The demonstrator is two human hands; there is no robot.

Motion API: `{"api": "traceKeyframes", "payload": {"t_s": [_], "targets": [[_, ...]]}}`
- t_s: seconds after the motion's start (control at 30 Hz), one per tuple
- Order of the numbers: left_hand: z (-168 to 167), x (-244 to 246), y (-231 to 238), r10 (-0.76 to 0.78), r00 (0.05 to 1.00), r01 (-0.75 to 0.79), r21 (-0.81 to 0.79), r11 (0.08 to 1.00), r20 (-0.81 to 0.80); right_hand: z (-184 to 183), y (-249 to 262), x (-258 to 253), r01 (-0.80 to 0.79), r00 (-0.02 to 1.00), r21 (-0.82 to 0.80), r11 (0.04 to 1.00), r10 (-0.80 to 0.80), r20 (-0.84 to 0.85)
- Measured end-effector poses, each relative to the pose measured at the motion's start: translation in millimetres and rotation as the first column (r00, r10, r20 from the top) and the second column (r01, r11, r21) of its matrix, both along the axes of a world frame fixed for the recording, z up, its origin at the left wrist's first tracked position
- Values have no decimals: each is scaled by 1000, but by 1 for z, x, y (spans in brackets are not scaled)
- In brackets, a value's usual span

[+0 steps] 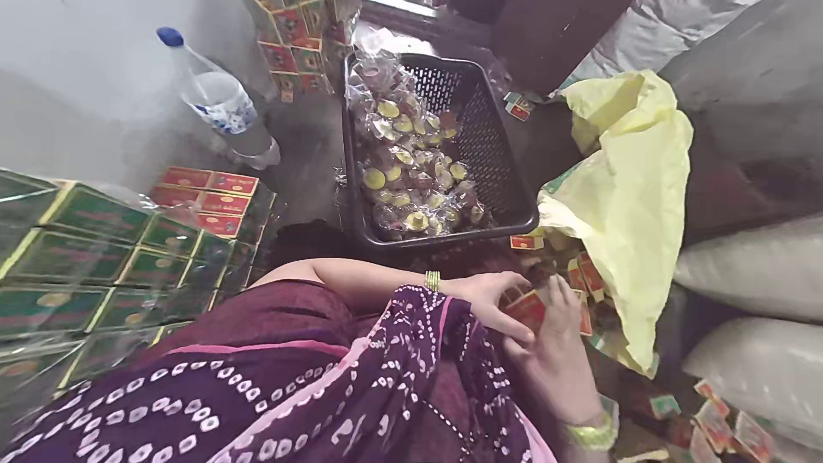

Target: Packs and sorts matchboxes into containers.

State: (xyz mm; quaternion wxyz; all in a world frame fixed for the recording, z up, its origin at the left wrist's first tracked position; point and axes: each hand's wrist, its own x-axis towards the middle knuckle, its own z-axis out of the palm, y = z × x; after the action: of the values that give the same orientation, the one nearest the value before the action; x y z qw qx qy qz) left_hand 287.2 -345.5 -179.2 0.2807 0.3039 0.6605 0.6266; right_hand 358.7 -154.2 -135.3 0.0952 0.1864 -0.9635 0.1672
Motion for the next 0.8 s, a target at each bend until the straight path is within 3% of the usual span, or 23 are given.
{"api": "traceKeyframes", "payload": {"t_s": [0.1, 0.27, 0.37, 0.43, 0.5, 0.57, 0.6, 0.67, 0.8], "targets": [[-3, -10, -23, 187, 980, -187, -14, 982, 63, 6, -38, -30, -110, 993, 70, 991, 113, -36], [-9, -27, -73, 460, 886, -458, 45, 888, -65, 15, -103, -77, -331, 941, -14, 943, 329, -78], [5, -49, -118, 735, 678, -733, 51, 678, -23, 16, -133, -116, -397, 918, -344, 851, 377, -127], [8, -65, -151, 876, 482, -873, 86, 480, 2, 10, -149, -148, -351, 932, -431, 831, 357, -70], [-1, -90, -175, 963, 269, -953, 155, 260, 37, -8, -165, -183, -264, 934, -309, 914, 321, 153], [-10, -102, -186, 981, 168, -968, 206, 146, 94, -36, -187, -214, -279, 838, -87, 956, 287, 463], [-14, -104, -188, 985, 139, -973, 200, 117, 99, -50, -200, -224, -315, 753, 11, 949, 243, 611], [-28, -105, -188, 990, 123, -973, 206, 107, 67, -77, -221, -238, -416, 634, 146, 897, 172, 754], [-39, -106, -189, 983, 155, -961, 247, 126, 100, -102, -247, -235, -547, 592, 288, 786, 121, 797]]}}
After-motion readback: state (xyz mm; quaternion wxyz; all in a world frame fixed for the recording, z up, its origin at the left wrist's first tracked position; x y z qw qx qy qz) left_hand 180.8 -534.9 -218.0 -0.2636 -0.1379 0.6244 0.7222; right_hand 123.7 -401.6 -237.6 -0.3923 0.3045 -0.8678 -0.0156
